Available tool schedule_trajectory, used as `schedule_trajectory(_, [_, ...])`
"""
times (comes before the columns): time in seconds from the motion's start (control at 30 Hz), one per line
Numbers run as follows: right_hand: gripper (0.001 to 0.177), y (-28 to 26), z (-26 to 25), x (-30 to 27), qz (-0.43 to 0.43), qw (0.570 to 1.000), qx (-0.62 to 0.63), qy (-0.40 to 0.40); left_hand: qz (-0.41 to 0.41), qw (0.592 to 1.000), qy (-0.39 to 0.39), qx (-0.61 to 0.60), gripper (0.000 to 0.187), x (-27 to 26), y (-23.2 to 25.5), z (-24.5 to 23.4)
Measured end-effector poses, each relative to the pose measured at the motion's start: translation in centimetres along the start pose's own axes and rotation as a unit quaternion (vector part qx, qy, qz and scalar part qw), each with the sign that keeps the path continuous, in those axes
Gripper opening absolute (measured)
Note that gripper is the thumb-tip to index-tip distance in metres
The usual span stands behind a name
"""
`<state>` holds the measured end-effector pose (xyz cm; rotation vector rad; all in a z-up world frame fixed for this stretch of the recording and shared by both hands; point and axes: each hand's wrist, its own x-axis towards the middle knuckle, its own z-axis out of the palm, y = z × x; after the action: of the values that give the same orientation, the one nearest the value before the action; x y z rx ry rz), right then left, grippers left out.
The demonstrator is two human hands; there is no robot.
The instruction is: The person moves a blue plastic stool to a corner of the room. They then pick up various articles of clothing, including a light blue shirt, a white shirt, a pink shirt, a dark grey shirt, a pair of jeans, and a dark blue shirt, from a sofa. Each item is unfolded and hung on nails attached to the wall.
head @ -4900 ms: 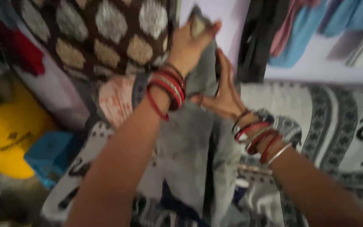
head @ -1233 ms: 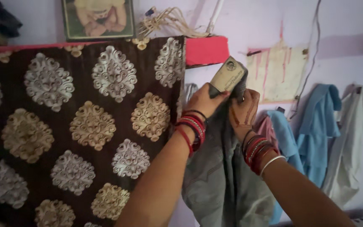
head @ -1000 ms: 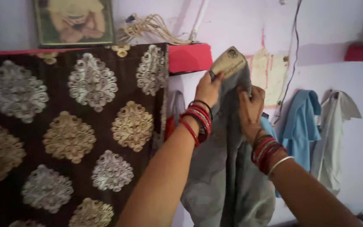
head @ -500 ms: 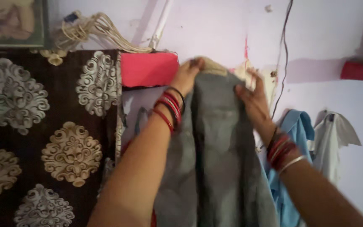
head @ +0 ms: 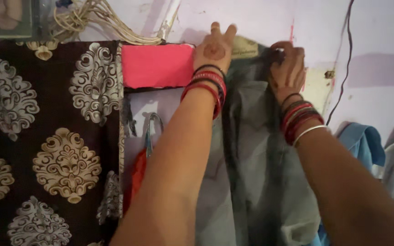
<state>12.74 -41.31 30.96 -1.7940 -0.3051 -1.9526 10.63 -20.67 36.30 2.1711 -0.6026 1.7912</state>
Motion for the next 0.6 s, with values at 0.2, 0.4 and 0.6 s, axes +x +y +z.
schedule_trajectory(0.2, [0.042, 1.9, 2.5, -6.5, 0.016, 0.999, 0.017, -0.034, -0.037, 0.995, -0.065, 0.070, 0.021, -3.1, -1.3, 5.4])
schedule_trajectory(0.4, [0.064, 6.4, 6.5, -16.2, -0.040, 0.957, 0.279, -0.070, -0.085, 0.993, 0.033, -0.078, 0.047, -12.6, -2.1, 9.3])
schedule_trajectory(0.6, [0.061, 8.3, 6.0, -21.5, 0.008, 0.960, 0.255, -0.112, -0.085, 0.979, -0.004, -0.187, 0.053, -25.3, -3.8, 17.2])
